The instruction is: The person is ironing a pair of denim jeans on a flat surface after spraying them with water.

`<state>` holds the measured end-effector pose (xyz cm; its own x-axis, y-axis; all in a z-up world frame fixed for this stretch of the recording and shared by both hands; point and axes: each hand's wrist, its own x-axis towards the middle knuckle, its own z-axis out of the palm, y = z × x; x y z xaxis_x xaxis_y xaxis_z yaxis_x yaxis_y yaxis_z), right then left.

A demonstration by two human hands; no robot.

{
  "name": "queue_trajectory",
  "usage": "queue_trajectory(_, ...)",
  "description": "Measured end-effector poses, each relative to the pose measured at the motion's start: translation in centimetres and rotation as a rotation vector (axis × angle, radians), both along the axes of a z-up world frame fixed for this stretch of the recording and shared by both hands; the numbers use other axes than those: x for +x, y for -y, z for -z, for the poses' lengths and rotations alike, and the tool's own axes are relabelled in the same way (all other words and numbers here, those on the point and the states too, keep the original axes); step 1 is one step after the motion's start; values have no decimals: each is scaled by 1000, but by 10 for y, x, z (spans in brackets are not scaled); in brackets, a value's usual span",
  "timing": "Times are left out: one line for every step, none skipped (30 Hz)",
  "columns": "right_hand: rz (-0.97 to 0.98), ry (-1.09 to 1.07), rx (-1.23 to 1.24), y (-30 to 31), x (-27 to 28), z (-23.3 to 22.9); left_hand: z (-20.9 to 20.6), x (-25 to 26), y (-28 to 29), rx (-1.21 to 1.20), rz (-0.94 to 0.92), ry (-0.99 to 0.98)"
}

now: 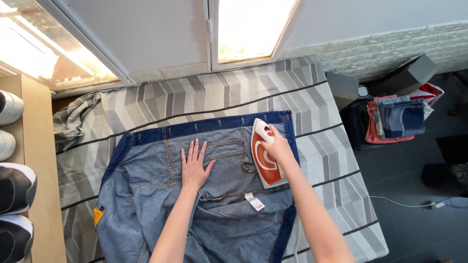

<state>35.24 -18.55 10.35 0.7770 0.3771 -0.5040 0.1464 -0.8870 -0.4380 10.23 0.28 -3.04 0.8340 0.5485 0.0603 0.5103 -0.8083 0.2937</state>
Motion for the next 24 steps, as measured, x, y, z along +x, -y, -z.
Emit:
queue_trajectory(2,-6,0,2,-4,-3,-1,-2,0,0,2,-6)
queue_trajectory(-80,-2,-27,4,-7,-6,-1,-3,-1,1,-4,1)
queue_trajectory(-153,10,-55,7,-7,-10,-2,2,-1,0,-1,14)
queue_trajectory(-142,10,-56,11,-4,-14,1,0,-2,-1,10,15)
queue_trajectory(-227,-10,-113,16,0,-18,4,0,-2,6,8,8)
queue_trajectory(-311,-30,-170,21,4,-22,7,-1,-1,13,7,1)
queue_trajectory(-303,-34,-175,22,7,-19,8,1,4,7,15,-1)
queue_trajectory(-283,-24,-153,22,10,-17,9,3,10,23,-13,-8)
queue_trajectory(-261,-9,-125,19,15,-14,9,9,11,47,-39,-12)
queue_trajectory(-251,-8,-124,17,15,-11,5,18,20,48,-29,-10)
queue_trajectory(-232,16,-136,16,13,-8,2,25,32,15,-17,-3)
queue_trajectory(-214,41,-149,16,11,-5,-2,32,44,-18,-4,4)
queue_trajectory(-207,38,-153,19,6,-11,4,35,57,-23,3,3)
queue_trajectory(-267,20,-134,21,1,-18,9,38,69,-48,32,33)
queue_trajectory(-326,7,-113,23,-1,-24,15,45,80,-72,62,68)
queue_trajectory(-317,10,-117,29,-1,-27,13,48,79,-75,70,72)
queue_trajectory(-362,-15,-173,36,-3,-30,9,47,82,-68,57,59)
queue_trajectory(-407,-41,-230,42,-5,-34,5,46,84,-62,43,46)
queue_trajectory(-405,-40,-232,42,-4,-41,4,45,85,-64,45,48)
queue_trajectory(-429,-42,-215,42,-4,-49,3,44,86,-59,45,39)
queue_trajectory(-451,-44,-194,41,-3,-56,1,44,84,-51,46,30)
queue_trajectory(-447,-42,-192,38,-1,-69,1,45,82,-48,50,32)
queue_trajectory(-480,-34,-172,38,0,-81,1,45,83,-54,44,30)
queue_trajectory(-512,-25,-152,37,2,-93,1,44,84,-60,37,29)
